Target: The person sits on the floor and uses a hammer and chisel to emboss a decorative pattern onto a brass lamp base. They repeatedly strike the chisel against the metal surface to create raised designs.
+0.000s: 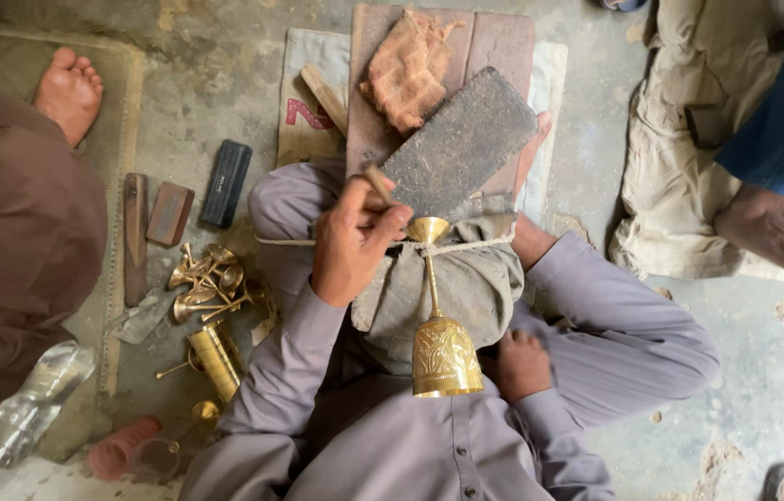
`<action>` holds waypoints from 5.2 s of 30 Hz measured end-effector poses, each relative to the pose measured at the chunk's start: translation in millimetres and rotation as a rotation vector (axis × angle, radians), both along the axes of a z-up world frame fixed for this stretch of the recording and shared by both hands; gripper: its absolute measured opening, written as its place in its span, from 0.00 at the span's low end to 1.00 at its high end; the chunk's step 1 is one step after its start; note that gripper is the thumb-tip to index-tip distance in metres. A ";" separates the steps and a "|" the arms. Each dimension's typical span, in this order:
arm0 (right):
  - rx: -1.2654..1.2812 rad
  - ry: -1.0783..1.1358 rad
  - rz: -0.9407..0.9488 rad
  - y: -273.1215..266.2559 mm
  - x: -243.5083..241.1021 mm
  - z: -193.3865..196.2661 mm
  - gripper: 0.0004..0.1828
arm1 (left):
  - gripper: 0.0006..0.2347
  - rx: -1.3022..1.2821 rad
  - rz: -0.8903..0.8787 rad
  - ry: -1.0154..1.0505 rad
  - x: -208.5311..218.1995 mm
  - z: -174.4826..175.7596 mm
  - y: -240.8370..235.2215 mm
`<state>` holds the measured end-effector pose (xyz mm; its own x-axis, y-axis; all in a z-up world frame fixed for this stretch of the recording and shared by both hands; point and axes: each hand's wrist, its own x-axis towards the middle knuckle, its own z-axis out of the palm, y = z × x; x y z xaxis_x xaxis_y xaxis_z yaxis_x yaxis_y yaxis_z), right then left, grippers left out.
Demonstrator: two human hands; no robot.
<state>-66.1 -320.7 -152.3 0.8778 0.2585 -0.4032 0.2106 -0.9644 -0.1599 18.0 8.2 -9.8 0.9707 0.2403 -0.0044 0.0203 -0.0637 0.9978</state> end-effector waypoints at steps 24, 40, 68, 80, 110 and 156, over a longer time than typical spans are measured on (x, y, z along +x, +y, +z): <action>0.463 -0.595 0.225 46.7 155.6 259.5 0.36 | 0.14 0.522 -0.099 -0.322 18.0 -21.4 -16.0; 0.367 -0.494 0.222 56.7 165.1 288.4 0.27 | 0.14 0.508 -0.111 -0.299 18.0 -19.1 -11.5; 0.138 -0.503 0.412 89.7 174.1 308.7 0.25 | 0.11 0.383 -0.005 -0.295 3.0 -25.4 -10.1; -0.198 -0.733 0.676 121.8 178.1 300.2 0.08 | 0.10 0.249 0.040 -0.218 -6.7 -31.8 -10.2; 0.259 -0.742 0.163 4.8 128.9 200.5 0.42 | 0.16 0.746 -0.160 -0.269 23.9 0.4 -29.9; 0.222 -0.670 0.170 28.6 141.9 209.3 0.37 | 0.13 0.746 -0.279 -0.222 36.9 13.0 -20.7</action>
